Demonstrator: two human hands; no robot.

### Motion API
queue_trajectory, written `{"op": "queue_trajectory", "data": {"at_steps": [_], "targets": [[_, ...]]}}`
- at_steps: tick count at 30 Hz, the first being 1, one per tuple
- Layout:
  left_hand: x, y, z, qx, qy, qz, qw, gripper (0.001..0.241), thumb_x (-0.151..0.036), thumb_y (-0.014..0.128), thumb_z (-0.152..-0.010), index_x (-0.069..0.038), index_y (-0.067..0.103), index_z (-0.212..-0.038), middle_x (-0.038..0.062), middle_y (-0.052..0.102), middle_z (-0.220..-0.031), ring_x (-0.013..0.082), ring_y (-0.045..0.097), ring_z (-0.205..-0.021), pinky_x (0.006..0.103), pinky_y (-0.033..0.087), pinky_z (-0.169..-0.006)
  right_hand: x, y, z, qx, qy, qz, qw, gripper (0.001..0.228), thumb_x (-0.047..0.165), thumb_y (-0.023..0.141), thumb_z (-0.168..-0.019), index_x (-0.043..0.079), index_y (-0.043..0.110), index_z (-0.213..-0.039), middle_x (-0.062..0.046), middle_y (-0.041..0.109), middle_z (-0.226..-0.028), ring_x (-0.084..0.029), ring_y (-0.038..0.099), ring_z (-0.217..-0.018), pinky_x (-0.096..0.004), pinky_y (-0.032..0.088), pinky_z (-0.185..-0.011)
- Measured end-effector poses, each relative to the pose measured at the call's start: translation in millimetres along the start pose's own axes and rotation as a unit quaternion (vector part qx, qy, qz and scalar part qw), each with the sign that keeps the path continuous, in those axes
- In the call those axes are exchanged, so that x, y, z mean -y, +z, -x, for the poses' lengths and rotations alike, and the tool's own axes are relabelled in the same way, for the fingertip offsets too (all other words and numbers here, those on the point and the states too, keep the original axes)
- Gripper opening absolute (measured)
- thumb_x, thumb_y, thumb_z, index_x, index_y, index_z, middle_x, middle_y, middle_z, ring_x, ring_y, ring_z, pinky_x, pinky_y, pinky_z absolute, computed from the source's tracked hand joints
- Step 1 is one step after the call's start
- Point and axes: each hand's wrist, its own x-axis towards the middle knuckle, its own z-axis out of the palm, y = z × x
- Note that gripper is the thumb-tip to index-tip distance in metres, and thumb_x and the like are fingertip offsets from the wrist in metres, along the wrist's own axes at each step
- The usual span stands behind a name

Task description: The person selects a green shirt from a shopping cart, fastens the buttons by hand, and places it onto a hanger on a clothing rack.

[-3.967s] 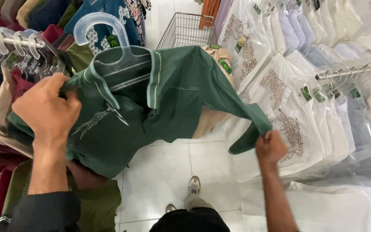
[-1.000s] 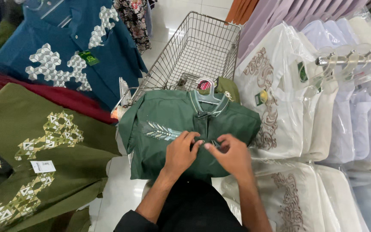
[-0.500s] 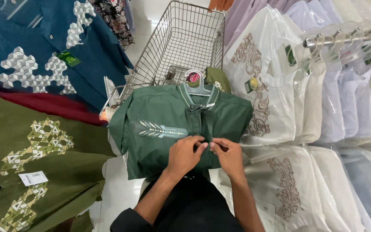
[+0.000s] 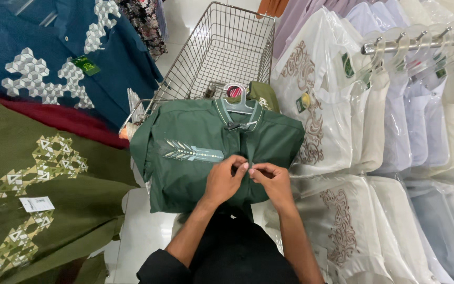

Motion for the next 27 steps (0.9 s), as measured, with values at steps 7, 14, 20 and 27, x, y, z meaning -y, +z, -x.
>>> {"op": "queue_trajectory", "data": {"at_steps": [7,14,20,27], "targets": [[-0.9,6.6,-0.8,-0.024,-0.021,0.017,0.999,0.015,-0.030,0.068,-0.095,-0.020,0.077,-0.101,0.006,0.077,-0.093,0.0341,0.074,-0.088,0.0445,0.058,-0.074,14.3,3.0,0.5,0.029,0.005,0.013,0.999,0.021,0.018,0.080,-0.089,0.000,0.076,-0.100,-0.015,0.076,-0.086,-0.019,0.074,-0.073,-0.033,0.064,-0.069],[-0.1,6.0,1.5,-0.051,-0.022,0.023,0.998,0.015,-0.028,0.066,-0.095,-0.018,0.076,-0.098,0.006,0.076,-0.091,0.0330,0.074,-0.085,0.0440,0.059,-0.072,5.7,0.7,-12.2,0.046,-0.002,0.054,0.997,0.017,0.016,0.080,-0.091,0.000,0.074,-0.093,-0.019,0.075,-0.082,-0.024,0.074,-0.067,-0.034,0.065,-0.064],[9.7,15.8,2.1,-0.086,-0.023,0.041,0.995,0.017,-0.029,0.062,-0.098,-0.016,0.074,-0.100,0.012,0.075,-0.092,0.0395,0.072,-0.087,0.0492,0.057,-0.072,2.8,3.9,-2.9,0.009,-0.048,-0.016,0.999,0.014,0.002,0.070,-0.090,0.001,0.063,-0.102,-0.016,0.068,-0.092,-0.025,0.072,-0.070,-0.039,0.067,-0.064],[-5.6,9.4,8.4,-0.078,0.001,0.036,0.996,0.020,-0.027,0.057,-0.102,-0.014,0.072,-0.104,0.017,0.073,-0.094,0.0456,0.070,-0.093,0.0535,0.055,-0.075,5.0,12.8,8.1,-0.018,-0.190,0.149,0.970,0.029,-0.003,0.060,-0.089,0.010,0.080,-0.106,-0.014,0.071,-0.087,-0.023,0.073,-0.067,-0.036,0.061,-0.058]]}}
